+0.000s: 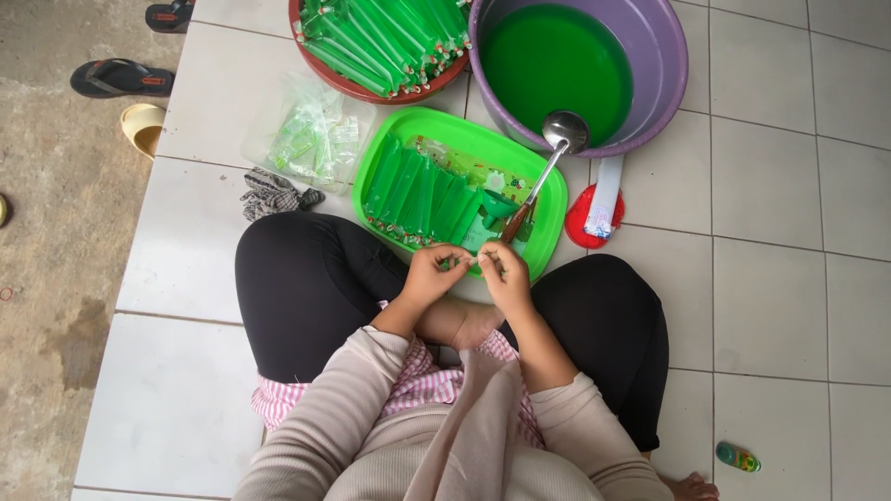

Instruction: The person fills small plastic sleeves with a green liquid from a large basin using a funnel and a ladle, then ties each sleeve closed with a rubber band.

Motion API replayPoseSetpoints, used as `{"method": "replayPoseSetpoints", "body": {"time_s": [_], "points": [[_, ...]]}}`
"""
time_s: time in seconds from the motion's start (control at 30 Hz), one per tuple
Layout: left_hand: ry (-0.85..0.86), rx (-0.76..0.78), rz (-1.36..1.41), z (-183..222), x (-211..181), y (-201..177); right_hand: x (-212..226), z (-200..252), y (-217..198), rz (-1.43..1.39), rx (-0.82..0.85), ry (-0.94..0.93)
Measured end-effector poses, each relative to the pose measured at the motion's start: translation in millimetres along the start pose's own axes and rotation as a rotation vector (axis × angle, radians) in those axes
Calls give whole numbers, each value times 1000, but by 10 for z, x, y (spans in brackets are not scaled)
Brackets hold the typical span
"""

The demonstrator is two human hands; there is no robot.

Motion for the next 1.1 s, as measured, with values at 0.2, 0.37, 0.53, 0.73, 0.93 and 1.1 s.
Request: {"method": "replayPoseSetpoints", "body": {"time_s": [0.2, 0.37, 0.53, 0.73, 0.93, 1.1], "points": [[20, -8, 20, -48, -48, -19, 493, -155, -168, -60, -48, 0], [-18, -191, -37, -130, -138, -541, 556, -407, -205, -172, -97, -42], [3, -365, -141, -381, -416, -1456, 812, -567, 6, -72, -109, -204], [-267, -568, -311, -612, -81, -2331, 209, -482, 657, 228, 161, -235], [-647, -448, -530, -839, 497, -2585, -109, -360, 904, 291, 318, -28], [-770, -371, -672, -1054, 1160, -2647, 231, -466, 845, 202, 302, -8]]}}
Point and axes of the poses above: each hand's wrist, its own z-axis away from the middle knuckle, its own y-axis out of the palm, x = y × z, the point moved 7 cm from there along -z, towards the middle knuckle, and after that the axes turned 9 degrees about x, right-handed, at the moved point
